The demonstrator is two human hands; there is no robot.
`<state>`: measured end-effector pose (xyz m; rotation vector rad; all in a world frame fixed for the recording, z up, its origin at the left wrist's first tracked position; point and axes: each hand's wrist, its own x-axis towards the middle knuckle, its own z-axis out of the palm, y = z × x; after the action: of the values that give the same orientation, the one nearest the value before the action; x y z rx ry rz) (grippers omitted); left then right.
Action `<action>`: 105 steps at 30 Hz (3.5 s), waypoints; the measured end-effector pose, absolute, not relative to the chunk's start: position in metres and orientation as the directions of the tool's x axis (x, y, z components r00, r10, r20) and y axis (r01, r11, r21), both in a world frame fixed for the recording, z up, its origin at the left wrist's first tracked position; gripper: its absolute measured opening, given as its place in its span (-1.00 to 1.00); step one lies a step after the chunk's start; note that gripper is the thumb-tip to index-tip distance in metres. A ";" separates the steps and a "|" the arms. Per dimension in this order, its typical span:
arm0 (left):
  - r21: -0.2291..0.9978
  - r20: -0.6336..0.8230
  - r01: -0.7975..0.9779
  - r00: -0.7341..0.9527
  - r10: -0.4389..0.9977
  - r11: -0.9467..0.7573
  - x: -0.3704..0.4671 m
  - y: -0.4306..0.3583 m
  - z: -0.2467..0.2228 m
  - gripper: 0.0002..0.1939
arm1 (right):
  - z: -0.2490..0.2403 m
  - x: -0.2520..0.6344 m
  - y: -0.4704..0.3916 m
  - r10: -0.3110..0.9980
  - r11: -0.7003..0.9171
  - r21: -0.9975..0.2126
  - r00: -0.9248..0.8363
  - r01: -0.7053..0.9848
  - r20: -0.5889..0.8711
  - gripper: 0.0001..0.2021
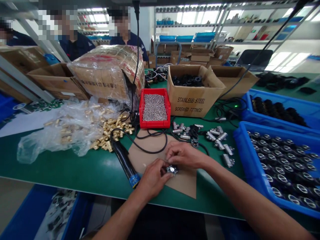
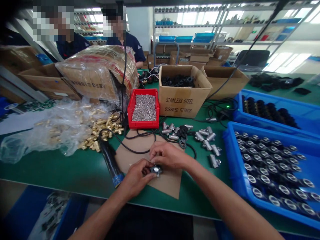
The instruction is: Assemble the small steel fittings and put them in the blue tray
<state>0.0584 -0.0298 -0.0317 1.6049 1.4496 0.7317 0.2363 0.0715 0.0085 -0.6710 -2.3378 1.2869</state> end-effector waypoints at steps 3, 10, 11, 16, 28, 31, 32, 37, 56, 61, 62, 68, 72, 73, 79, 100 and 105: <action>0.861 -0.099 0.508 0.170 0.980 -0.001 0.059 -0.029 -0.032 -0.83 | -0.003 0.243 0.052 0.534 0.457 -0.869 -0.840 0.191 0.096 -0.89; 0.853 -0.085 0.521 0.174 0.981 -0.018 0.058 -0.029 -0.030 -0.83 | -0.006 0.245 0.042 0.526 0.490 -0.846 -0.846 0.211 0.094 -0.86; 0.853 -0.085 0.522 0.177 0.980 -0.020 0.058 -0.029 -0.030 -0.83 | -0.007 0.246 0.040 0.525 0.480 -0.853 -0.846 0.204 0.093 -0.84; 0.845 -0.093 0.535 0.172 0.981 -0.014 0.059 -0.030 -0.029 -0.83 | -0.020 0.242 0.031 0.670 0.241 -0.948 -0.743 0.209 0.007 -0.90; 0.829 -0.099 0.559 0.179 0.979 -0.018 0.062 -0.027 -0.029 -0.78 | -0.029 0.236 0.026 0.731 -0.172 -0.969 -0.637 0.178 -0.247 -0.78; 0.827 -0.105 0.561 0.174 0.979 -0.011 0.062 -0.027 -0.030 -0.77 | -0.030 0.238 0.026 0.718 -0.234 -0.959 -0.637 0.158 -0.281 -0.74; 0.826 -0.108 0.564 0.173 0.979 -0.009 0.062 -0.027 -0.029 -0.77 | -0.031 0.237 0.028 0.716 -0.238 -0.956 -0.635 0.169 -0.291 -0.73; 0.815 -0.121 0.579 0.179 0.976 -0.004 0.062 -0.027 -0.027 -0.76 | -0.033 0.236 0.033 0.695 -0.235 -0.953 -0.652 0.192 -0.303 -0.75; 0.401 0.018 0.908 -0.141 0.990 0.122 0.005 -0.032 0.015 -0.55 | -0.045 0.250 0.003 0.857 0.088 -0.982 -0.516 0.164 -0.010 -0.72; 0.251 -0.039 0.824 -0.516 0.856 0.508 -0.038 -0.022 0.007 -0.13 | -0.045 0.249 0.001 0.870 0.087 -0.982 -0.493 0.170 -0.008 -0.72; 0.301 -0.035 0.795 -0.543 0.839 0.527 -0.040 -0.020 0.001 -0.09 | -0.045 0.249 0.001 0.871 0.091 -0.980 -0.491 0.177 -0.008 -0.72; 0.964 -0.081 0.161 -0.582 0.809 0.213 -0.020 -0.021 -0.001 -0.36 | -0.044 0.252 0.000 0.873 0.122 -0.973 -0.488 0.195 0.011 -0.71; 0.968 0.074 -0.199 -0.353 0.933 -0.152 0.017 -0.018 0.033 -0.54 | -0.046 0.253 0.000 0.874 0.146 -0.974 -0.484 0.174 0.045 -0.72; 0.950 0.129 -0.241 -0.277 0.952 -0.199 0.030 -0.016 0.041 -0.55 | -0.046 0.253 0.000 0.874 0.161 -0.972 -0.482 0.169 0.061 -0.72; 0.839 0.443 -0.282 -0.144 0.885 -0.466 0.093 0.000 0.049 -0.58 | -0.043 0.255 0.000 0.868 0.184 -0.967 -0.491 0.175 0.076 -0.70; 0.853 0.459 -0.224 -0.108 0.882 -0.471 0.093 -0.002 0.031 -0.66 | -0.041 0.255 0.001 0.873 0.178 -0.959 -0.484 0.220 0.050 -0.71; 0.860 0.467 -0.207 -0.049 0.883 -0.467 0.093 -0.004 0.024 -0.67 | -0.042 0.256 0.001 0.873 0.189 -0.957 -0.483 0.218 0.062 -0.71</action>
<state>0.0932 -0.0044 0.0239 1.3825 0.7706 1.6482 0.2556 0.0005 -0.0422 -1.0234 -1.8319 1.3188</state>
